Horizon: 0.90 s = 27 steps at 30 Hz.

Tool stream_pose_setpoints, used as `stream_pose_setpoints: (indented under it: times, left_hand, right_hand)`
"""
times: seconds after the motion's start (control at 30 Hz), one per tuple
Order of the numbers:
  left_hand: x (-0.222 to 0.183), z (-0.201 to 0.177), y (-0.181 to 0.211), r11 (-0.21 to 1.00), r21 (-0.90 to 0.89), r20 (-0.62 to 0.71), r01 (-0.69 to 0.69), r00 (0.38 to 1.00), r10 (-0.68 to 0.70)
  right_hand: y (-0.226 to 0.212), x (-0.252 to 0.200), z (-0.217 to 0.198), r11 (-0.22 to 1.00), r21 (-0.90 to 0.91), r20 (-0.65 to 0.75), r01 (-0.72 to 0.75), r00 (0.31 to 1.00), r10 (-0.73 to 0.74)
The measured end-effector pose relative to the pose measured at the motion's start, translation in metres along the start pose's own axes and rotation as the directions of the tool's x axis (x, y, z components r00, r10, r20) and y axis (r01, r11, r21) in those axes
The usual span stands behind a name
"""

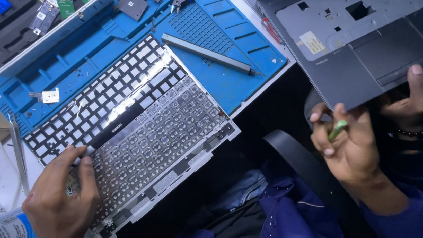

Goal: Repairing a laptop keyboard by manipulating small components with a precision tool on a workbench

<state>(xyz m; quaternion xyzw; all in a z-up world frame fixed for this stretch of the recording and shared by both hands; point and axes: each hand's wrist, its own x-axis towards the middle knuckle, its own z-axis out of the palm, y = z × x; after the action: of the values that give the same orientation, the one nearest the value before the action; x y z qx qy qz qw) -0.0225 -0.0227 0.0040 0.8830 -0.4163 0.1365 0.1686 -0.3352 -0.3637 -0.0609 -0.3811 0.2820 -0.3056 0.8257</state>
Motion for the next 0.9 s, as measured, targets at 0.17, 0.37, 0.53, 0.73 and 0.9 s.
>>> stream_pose_setpoints:
  times: [0.17, 0.37, 0.53, 0.73, 0.9]
  left_hand:
    - [0.002, 0.006, 0.003, 0.997, -0.056, -0.052, -0.052, 0.997, 0.049]
    - [0.005, 0.003, 0.014, 0.972, 0.211, 0.133, 0.1, 0.983, -0.129]
    - [-0.009, 0.022, -0.023, 0.945, 0.285, 0.27, 0.16, 0.933, -0.239]
    - [-0.037, 0.036, -0.041, 0.978, 0.161, 0.17, 0.13, 0.973, -0.157]
    - [-0.042, 0.047, -0.046, 0.979, 0.046, 0.142, 0.199, 0.969, -0.204]
  right_hand:
    - [-0.013, 0.008, -0.01, 0.996, -0.072, -0.09, 0.056, 0.994, -0.062]
    - [-0.011, 0.013, -0.021, 0.988, -0.028, -0.03, 0.153, 0.988, -0.154]
    - [-0.012, 0.01, -0.026, 0.988, -0.024, -0.03, 0.152, 0.988, -0.153]
    - [-0.005, 0.01, -0.031, 0.974, -0.016, -0.005, 0.227, 0.974, -0.227]
    - [-0.007, 0.01, -0.022, 0.942, -0.183, -0.017, 0.283, 0.957, -0.29]
